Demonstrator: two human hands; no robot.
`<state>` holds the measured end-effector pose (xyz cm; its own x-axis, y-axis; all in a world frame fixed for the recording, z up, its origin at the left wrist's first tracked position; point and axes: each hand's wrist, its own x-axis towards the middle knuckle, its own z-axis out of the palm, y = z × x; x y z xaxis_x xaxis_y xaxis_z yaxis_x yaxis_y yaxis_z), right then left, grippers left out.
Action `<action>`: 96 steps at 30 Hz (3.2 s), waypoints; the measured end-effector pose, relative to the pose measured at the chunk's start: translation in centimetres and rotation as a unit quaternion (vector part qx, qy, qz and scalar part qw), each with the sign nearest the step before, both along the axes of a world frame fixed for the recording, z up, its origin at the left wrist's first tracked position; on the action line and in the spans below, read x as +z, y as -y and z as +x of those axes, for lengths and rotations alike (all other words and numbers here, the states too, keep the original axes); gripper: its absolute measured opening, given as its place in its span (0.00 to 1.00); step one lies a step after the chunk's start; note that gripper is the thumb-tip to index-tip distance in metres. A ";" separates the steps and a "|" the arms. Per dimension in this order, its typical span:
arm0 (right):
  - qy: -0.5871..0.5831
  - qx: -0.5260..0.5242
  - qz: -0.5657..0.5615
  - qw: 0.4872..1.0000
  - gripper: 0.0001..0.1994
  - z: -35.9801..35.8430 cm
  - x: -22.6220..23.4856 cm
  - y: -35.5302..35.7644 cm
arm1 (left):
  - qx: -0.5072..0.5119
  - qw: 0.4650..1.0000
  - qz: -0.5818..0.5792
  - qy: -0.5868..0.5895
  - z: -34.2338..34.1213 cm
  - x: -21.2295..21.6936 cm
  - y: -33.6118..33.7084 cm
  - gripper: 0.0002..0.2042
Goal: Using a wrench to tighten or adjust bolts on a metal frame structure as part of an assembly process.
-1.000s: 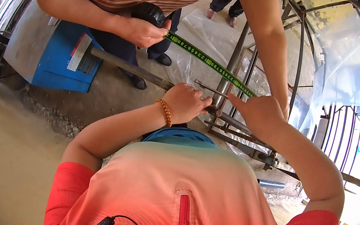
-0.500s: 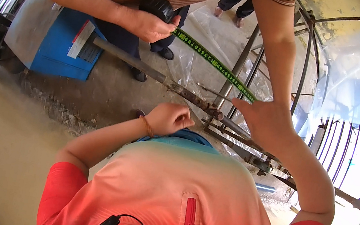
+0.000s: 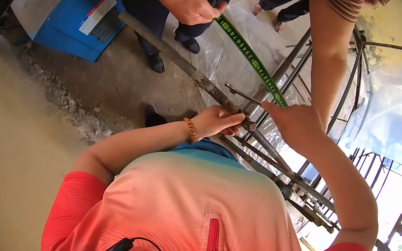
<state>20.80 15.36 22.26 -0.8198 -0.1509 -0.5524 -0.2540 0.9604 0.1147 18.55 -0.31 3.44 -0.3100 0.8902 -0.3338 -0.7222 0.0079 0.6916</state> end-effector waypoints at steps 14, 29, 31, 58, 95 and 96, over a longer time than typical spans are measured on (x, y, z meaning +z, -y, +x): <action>-0.031 0.038 0.033 0.998 0.23 0.5 1.5 0.7 | -0.016 1.000 0.001 0.021 -0.5 0.6 -0.2 0.15; -0.221 -0.176 -0.170 0.944 0.15 6.7 0.1 0.2 | -0.122 0.992 -0.015 0.023 -2.1 0.5 -0.5 0.13; -0.267 -0.136 -0.182 0.936 0.17 6.9 -0.3 0.4 | -0.129 0.989 -0.002 0.066 -2.2 0.4 -0.4 0.14; -0.297 -0.289 -0.313 0.854 0.16 7.8 -9.1 2.1 | -0.109 0.992 -0.027 0.057 -2.5 -0.1 0.5 0.14; -0.279 -0.492 -0.365 0.740 0.19 16.2 -12.0 2.3 | -0.341 0.658 -0.211 -0.637 -4.9 8.3 -4.1 0.41; -0.273 -0.518 -0.369 0.722 0.18 16.3 -11.8 2.1 | -0.344 0.656 -0.211 -0.638 -4.8 8.3 -4.3 0.41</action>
